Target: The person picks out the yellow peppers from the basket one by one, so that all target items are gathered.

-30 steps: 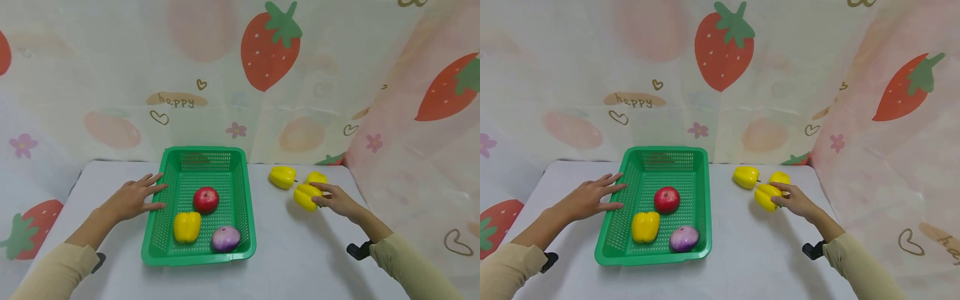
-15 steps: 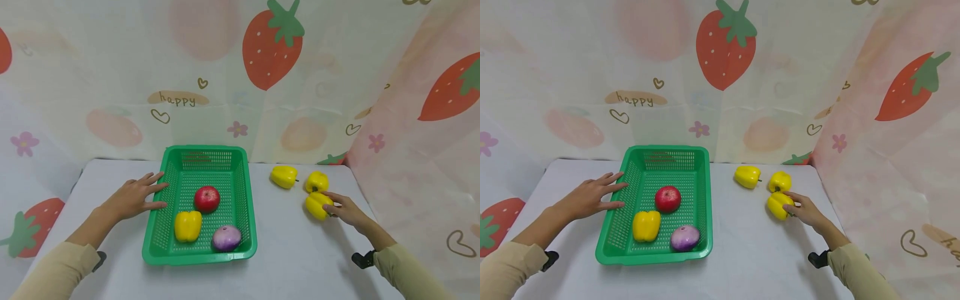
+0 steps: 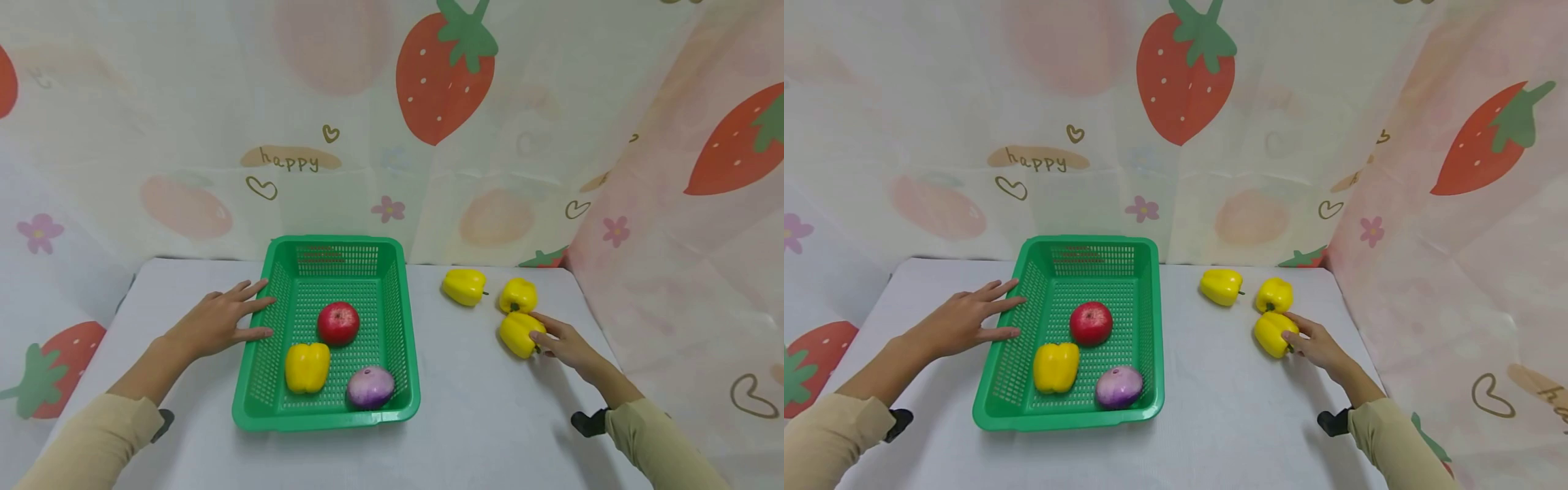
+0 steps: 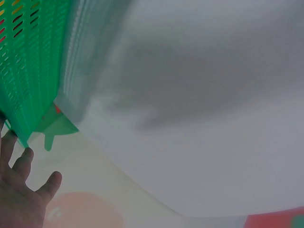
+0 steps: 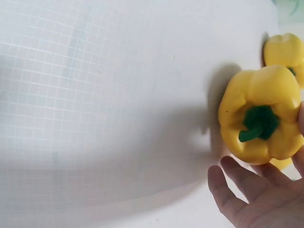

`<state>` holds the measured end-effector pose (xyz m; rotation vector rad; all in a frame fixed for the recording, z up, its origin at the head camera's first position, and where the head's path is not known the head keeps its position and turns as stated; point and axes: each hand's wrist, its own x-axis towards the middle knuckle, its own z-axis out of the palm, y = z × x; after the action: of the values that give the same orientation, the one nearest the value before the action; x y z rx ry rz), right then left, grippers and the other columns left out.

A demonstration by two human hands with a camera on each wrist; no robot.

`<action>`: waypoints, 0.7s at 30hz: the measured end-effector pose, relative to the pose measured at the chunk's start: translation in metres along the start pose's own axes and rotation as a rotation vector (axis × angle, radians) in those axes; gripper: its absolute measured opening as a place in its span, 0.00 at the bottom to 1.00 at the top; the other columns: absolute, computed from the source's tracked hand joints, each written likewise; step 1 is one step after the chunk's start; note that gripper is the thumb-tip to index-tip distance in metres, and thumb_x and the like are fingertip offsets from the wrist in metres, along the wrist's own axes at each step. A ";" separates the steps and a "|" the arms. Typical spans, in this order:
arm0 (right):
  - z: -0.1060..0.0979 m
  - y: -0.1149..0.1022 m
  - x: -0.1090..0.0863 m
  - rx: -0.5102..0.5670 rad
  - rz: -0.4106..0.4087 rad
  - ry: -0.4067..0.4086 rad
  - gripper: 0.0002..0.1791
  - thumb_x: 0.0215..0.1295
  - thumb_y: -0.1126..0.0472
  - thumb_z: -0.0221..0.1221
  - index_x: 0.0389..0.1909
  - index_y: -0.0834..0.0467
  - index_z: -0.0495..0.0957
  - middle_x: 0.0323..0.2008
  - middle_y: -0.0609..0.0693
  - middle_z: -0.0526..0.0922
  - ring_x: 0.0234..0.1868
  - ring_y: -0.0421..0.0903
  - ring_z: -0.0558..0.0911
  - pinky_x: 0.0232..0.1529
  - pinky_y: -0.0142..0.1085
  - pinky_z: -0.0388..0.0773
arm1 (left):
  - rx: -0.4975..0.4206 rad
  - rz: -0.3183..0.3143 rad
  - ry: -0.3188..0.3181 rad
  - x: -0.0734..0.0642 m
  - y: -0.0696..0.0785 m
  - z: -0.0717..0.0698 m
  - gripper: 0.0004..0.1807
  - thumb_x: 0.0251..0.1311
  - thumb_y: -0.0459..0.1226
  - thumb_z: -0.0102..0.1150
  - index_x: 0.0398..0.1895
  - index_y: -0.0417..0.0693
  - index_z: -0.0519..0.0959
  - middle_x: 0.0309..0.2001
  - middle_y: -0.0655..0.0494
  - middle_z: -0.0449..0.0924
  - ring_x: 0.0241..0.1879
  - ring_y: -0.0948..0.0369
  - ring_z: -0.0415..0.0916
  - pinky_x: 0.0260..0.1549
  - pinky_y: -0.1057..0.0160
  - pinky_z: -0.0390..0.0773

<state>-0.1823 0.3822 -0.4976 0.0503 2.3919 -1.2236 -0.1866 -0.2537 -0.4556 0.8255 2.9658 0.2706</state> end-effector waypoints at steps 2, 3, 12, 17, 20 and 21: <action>0.000 0.000 0.000 -0.006 0.007 -0.002 0.41 0.75 0.45 0.53 0.78 0.60 0.50 0.75 0.71 0.50 0.68 0.66 0.63 0.61 0.53 0.74 | -0.001 -0.002 -0.001 0.000 -0.001 0.001 0.35 0.61 0.56 0.63 0.67 0.46 0.74 0.73 0.38 0.60 0.70 0.34 0.59 0.56 0.30 0.67; 0.000 0.000 0.000 -0.007 0.010 -0.002 0.41 0.75 0.45 0.53 0.78 0.61 0.50 0.75 0.71 0.50 0.68 0.65 0.63 0.61 0.54 0.74 | -0.002 -0.002 -0.001 0.000 -0.001 0.001 0.36 0.61 0.56 0.63 0.67 0.46 0.74 0.73 0.38 0.60 0.70 0.34 0.59 0.56 0.30 0.67; -0.001 -0.004 -0.001 0.009 0.034 -0.016 0.41 0.76 0.45 0.51 0.78 0.63 0.47 0.74 0.72 0.51 0.65 0.64 0.68 0.63 0.55 0.72 | -0.005 -0.005 -0.004 0.001 -0.001 0.000 0.36 0.61 0.56 0.63 0.67 0.46 0.74 0.73 0.38 0.60 0.70 0.34 0.58 0.57 0.30 0.67; -0.016 -0.024 -0.001 -0.070 0.045 -0.033 0.43 0.76 0.44 0.50 0.78 0.63 0.44 0.74 0.73 0.50 0.71 0.70 0.58 0.66 0.64 0.62 | -0.006 -0.003 -0.006 0.001 0.000 -0.001 0.36 0.61 0.56 0.63 0.67 0.46 0.74 0.73 0.38 0.60 0.70 0.34 0.59 0.57 0.30 0.67; -0.026 -0.043 -0.002 -0.099 0.034 -0.043 0.43 0.76 0.43 0.49 0.79 0.61 0.43 0.75 0.72 0.49 0.72 0.72 0.55 0.67 0.68 0.55 | -0.007 -0.001 -0.002 0.000 0.000 -0.001 0.36 0.61 0.56 0.63 0.67 0.46 0.74 0.73 0.38 0.60 0.69 0.34 0.59 0.57 0.30 0.67; -0.029 -0.049 -0.002 -0.105 0.023 -0.043 0.43 0.76 0.42 0.49 0.79 0.60 0.43 0.75 0.71 0.49 0.72 0.72 0.54 0.66 0.69 0.55 | -0.006 -0.001 -0.001 0.000 0.000 -0.001 0.36 0.61 0.56 0.63 0.67 0.46 0.74 0.73 0.38 0.60 0.69 0.34 0.59 0.57 0.30 0.68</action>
<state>-0.2030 0.3751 -0.4447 0.0184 2.4071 -1.0765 -0.1867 -0.2541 -0.4549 0.8238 2.9623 0.2790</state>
